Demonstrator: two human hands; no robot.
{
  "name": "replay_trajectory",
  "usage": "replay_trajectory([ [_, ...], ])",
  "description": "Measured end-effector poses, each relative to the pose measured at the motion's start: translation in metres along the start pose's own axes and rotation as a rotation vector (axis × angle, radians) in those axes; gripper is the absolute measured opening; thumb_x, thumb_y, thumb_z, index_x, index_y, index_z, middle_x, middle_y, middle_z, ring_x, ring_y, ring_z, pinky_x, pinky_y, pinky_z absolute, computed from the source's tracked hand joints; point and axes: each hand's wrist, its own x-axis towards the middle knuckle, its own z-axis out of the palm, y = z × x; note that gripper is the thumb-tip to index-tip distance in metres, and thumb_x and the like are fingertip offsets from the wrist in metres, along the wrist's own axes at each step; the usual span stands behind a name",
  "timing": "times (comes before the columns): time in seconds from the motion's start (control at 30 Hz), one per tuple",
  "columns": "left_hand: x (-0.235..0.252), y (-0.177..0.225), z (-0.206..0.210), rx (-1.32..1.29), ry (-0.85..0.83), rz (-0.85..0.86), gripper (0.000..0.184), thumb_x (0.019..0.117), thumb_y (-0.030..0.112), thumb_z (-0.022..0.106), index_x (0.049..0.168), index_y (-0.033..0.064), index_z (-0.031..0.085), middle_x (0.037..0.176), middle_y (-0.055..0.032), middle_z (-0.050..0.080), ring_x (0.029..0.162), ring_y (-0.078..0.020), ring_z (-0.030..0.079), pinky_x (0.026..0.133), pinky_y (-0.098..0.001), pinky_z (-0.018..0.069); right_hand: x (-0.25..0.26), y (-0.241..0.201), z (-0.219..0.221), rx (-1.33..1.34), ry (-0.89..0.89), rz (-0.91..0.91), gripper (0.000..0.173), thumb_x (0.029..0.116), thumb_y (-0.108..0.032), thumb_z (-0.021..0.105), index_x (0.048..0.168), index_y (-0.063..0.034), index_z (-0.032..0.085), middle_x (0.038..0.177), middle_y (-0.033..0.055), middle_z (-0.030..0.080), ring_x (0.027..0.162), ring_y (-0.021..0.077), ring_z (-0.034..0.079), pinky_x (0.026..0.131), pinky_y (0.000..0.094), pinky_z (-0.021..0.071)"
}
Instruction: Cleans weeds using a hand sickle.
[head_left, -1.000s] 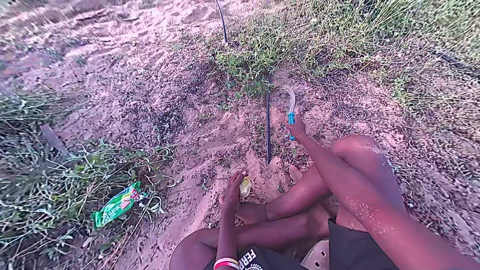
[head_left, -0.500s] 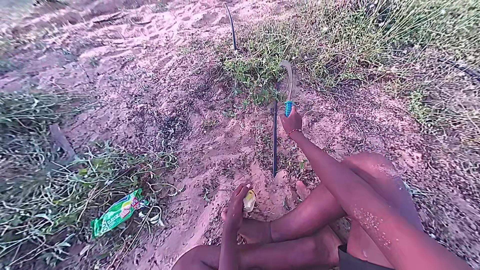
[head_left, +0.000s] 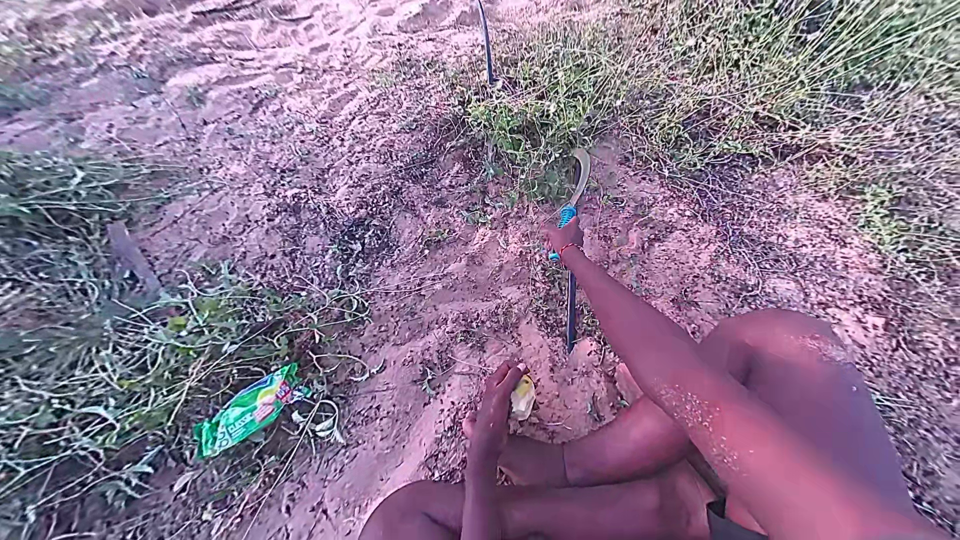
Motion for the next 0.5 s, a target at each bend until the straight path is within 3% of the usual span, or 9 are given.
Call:
replay_trajectory([
  [0.1,0.003,0.0,0.0,0.044,-0.032,0.005,0.026,0.1062,0.02,0.043,0.104,0.0027,0.063,0.078,-0.0035,0.064,0.066,-0.0114,0.064,0.062,-0.0281,0.057,0.005,0.021,-0.013,-0.132,-0.036,-0.028,0.076,0.0996,-0.021,0.065,0.158,0.0,0.022,0.127,0.0332,0.062,0.116,0.047,0.064,0.095,0.0596,0.0528],
  [0.17,0.005,-0.001,0.002,0.075,-0.043,0.005,0.024,0.1053,0.02,0.045,0.102,0.0034,0.062,0.079,-0.003,0.063,0.067,-0.011,0.062,0.064,-0.0281,0.0555,0.001,0.027,-0.025,-0.156,-0.065,-0.04,0.081,0.0984,-0.02,0.068,0.159,0.0019,0.02,0.128,0.0351,0.06,0.117,0.0476,0.064,0.096,0.0593,0.0521],
  [0.27,0.006,0.004,0.005,0.099,-0.06,-0.004,0.023,0.1064,0.019,0.045,0.103,0.0024,0.061,0.077,-0.0036,0.062,0.064,-0.0112,0.063,0.062,-0.0279,0.0567,-0.026,0.027,-0.033,-0.248,-0.116,-0.018,0.08,0.0988,-0.02,0.067,0.159,0.0037,0.019,0.132,0.0321,0.06,0.121,0.0419,0.063,0.101,0.053,0.0509],
  [0.37,0.005,0.003,0.007,0.109,-0.072,0.003,0.024,0.1062,0.017,0.043,0.105,0.0004,0.06,0.075,-0.0035,0.062,0.061,-0.0107,0.062,0.059,-0.0271,0.0561,-0.059,0.049,-0.032,-0.291,-0.154,-0.006,0.068,0.1009,-0.02,0.064,0.154,0.0024,0.028,0.13,0.0298,0.062,0.122,0.0404,0.063,0.102,0.0525,0.0501],
  [0.5,0.003,0.002,0.005,0.128,-0.071,0.022,0.024,0.1053,0.017,0.042,0.107,0.0005,0.059,0.078,-0.003,0.062,0.064,-0.0102,0.062,0.061,-0.0276,0.0563,-0.085,0.089,-0.039,-0.204,-0.218,-0.032,0.071,0.1017,-0.023,0.063,0.157,0.0012,0.026,0.128,0.0268,0.063,0.111,0.0356,0.068,0.097,0.0481,0.0536],
])
